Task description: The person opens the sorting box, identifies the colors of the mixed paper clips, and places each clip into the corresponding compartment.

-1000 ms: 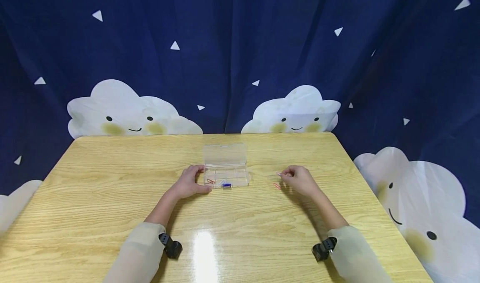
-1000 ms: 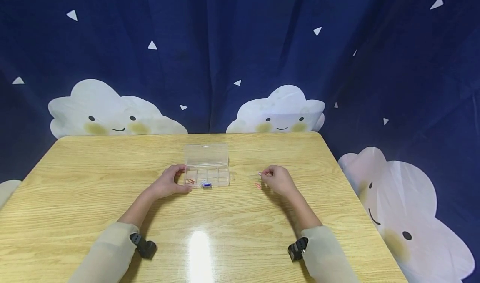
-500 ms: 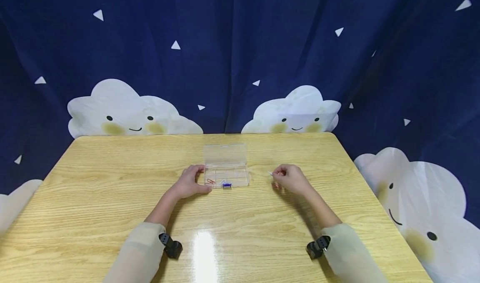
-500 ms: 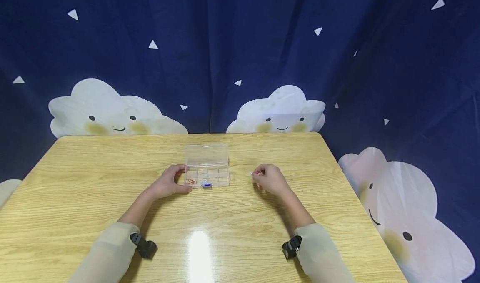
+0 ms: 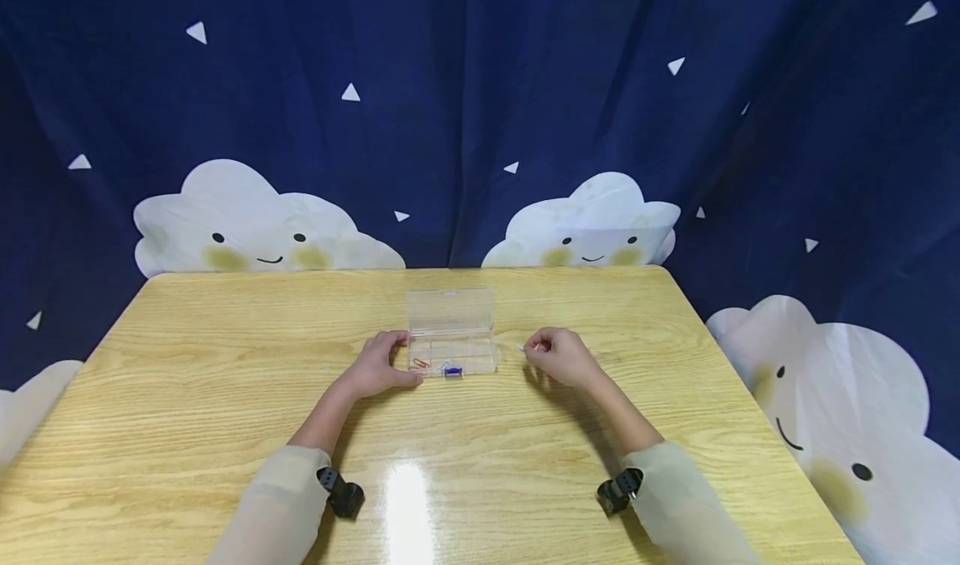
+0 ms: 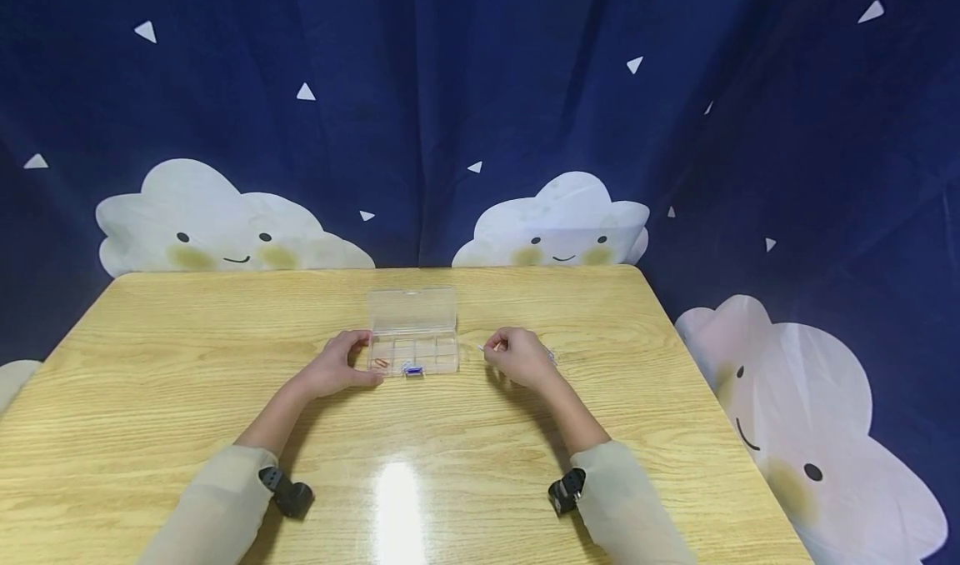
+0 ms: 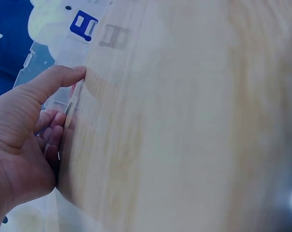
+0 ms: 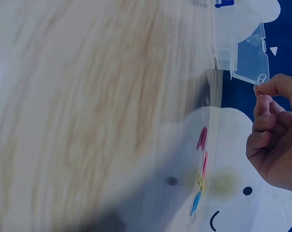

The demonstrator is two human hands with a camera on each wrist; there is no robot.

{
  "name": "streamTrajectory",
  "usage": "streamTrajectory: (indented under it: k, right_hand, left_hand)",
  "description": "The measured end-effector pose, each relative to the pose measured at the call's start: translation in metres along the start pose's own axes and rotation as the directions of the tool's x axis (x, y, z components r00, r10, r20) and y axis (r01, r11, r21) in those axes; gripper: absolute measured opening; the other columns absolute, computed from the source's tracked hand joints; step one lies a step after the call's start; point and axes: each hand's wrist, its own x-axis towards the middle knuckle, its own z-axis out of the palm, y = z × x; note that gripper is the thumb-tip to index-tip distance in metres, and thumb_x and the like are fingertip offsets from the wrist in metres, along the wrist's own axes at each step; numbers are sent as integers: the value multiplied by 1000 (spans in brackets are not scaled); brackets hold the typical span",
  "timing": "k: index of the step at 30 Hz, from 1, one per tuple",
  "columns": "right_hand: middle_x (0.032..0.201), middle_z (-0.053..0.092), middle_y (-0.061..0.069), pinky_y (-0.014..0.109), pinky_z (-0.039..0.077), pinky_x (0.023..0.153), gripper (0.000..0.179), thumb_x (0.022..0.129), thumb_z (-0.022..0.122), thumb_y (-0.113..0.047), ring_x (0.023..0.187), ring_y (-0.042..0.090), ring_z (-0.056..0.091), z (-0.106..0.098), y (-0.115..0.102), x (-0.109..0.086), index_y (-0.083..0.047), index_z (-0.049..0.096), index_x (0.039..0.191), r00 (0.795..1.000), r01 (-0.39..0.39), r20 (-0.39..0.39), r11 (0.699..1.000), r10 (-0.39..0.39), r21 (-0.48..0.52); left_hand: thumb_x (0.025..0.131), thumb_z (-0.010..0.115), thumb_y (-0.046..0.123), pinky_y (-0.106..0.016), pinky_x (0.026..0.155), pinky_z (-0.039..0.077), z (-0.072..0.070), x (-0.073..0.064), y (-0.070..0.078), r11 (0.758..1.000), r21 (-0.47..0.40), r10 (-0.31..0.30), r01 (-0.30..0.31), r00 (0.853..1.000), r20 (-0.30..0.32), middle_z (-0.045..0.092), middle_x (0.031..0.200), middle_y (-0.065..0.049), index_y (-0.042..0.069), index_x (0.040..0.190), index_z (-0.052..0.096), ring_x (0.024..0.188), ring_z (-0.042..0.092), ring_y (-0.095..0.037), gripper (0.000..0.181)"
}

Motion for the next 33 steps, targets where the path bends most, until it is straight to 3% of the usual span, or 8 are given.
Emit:
streamTrajectory:
  k: [23,33]
  right_hand:
    - [67,55,-3,24,36,56,15,86,60,-20,57,9,44,23,-30,15,-9,69,89,998,58,13,998,-58,-30]
    - [69,55,-2,22,38,55,16,86,60,-17,59,9,44,29,-39,19,-5,69,91,996,75,41,997,-75,-12]
  left_hand:
    - [73,79,28,-48,102,34,0,0,0,1000,-21,-8,8,1000,7,44,129,-17,1,137,39,119,38,-32,80]
    - [73,79,27,-48,100,34,0,-1,1,1000,-18,1,-1,1000,3,45,128,-17,1,136,40,117,38,-31,79]
